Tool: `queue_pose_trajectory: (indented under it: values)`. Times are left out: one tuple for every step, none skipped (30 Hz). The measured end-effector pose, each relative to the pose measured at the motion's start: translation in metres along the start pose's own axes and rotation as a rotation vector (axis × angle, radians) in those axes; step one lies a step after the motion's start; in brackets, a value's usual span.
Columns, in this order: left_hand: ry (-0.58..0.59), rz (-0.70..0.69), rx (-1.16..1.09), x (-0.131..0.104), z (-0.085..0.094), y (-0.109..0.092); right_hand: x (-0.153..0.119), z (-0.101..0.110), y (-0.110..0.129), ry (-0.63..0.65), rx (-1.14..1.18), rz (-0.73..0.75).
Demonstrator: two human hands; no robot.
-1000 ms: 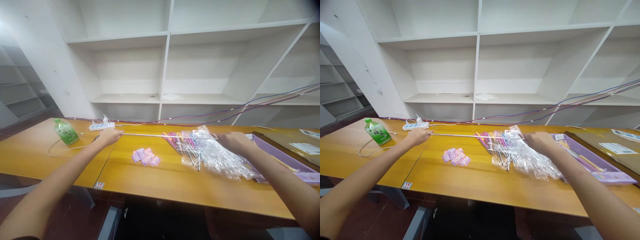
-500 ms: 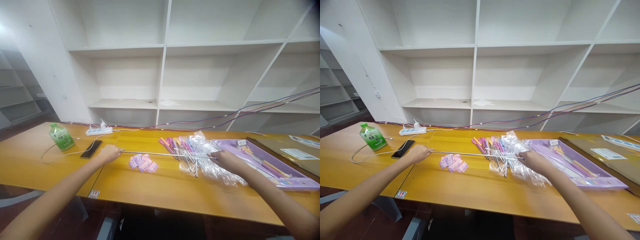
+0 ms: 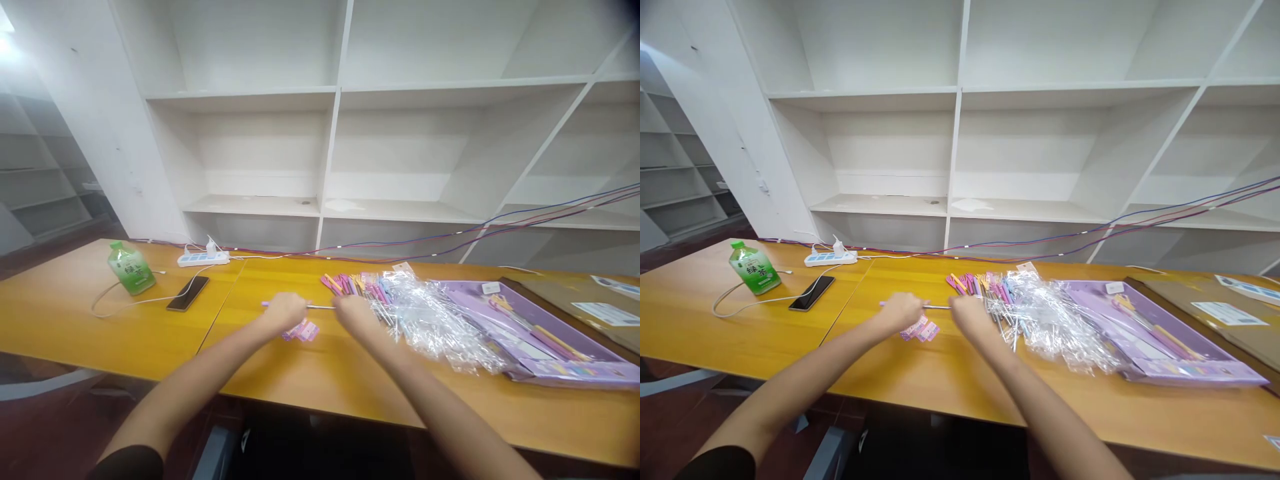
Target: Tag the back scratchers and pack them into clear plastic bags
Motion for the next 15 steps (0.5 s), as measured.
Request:
queue_pose_trajectory:
  values:
    - [0.000,-0.011,-0.005,0.005,-0.003,-0.014,0.004,-0.007,0.023,0.002,0.009,0.028]
    - [0.002,-0.025,-0.011,0.008,-0.006,-0.024,0.006,-0.014,0.040,0.004,0.016,0.050]
    - [0.007,-0.034,-0.013,0.009,-0.008,-0.031,0.007,-0.020,0.051,0.005,0.023,0.065]
    - [0.013,-0.042,-0.014,0.009,-0.011,-0.034,0.008,-0.024,0.057,0.008,0.027,0.074]
    - [0.020,-0.048,-0.015,0.009,-0.013,-0.035,0.007,-0.027,0.058,0.013,0.030,0.078]
    - [0.026,-0.050,-0.015,0.008,-0.015,-0.035,0.007,-0.029,0.057,0.017,0.032,0.081]
    - [0.029,-0.051,-0.016,0.008,-0.017,-0.034,0.007,-0.031,0.054,0.021,0.033,0.082]
    - [0.028,-0.051,-0.018,0.008,-0.017,-0.033,0.007,-0.032,0.051,0.024,0.034,0.082]
    - [0.025,-0.053,-0.023,0.008,-0.018,-0.034,0.007,-0.032,0.048,0.027,0.035,0.082]
    - [0.019,-0.055,-0.028,0.008,-0.018,-0.035,0.008,-0.032,0.045,0.028,0.035,0.081]
    - [0.015,-0.061,-0.035,0.009,-0.018,-0.038,0.008,-0.032,0.044,0.030,0.036,0.078]
    - [0.014,-0.069,-0.043,0.010,-0.018,-0.041,0.008,-0.032,0.043,0.031,0.036,0.076]
    - [0.016,-0.078,-0.050,0.011,-0.018,-0.043,0.008,-0.031,0.042,0.033,0.036,0.072]
    - [0.024,-0.086,-0.057,0.012,-0.019,-0.046,0.007,-0.030,0.043,0.033,0.036,0.069]
    - [0.034,-0.094,-0.064,0.013,-0.020,-0.048,0.005,-0.029,0.044,0.031,0.034,0.066]
Point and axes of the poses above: each hand's wrist, its own x-axis towards the middle knuckle, its own z-axis out of the back of the hand, y = z × x, the point moved 7 cm from there along x, towards the middle knuckle, and after that the axes turned 2 degrees about z, right-handed, at the moved point
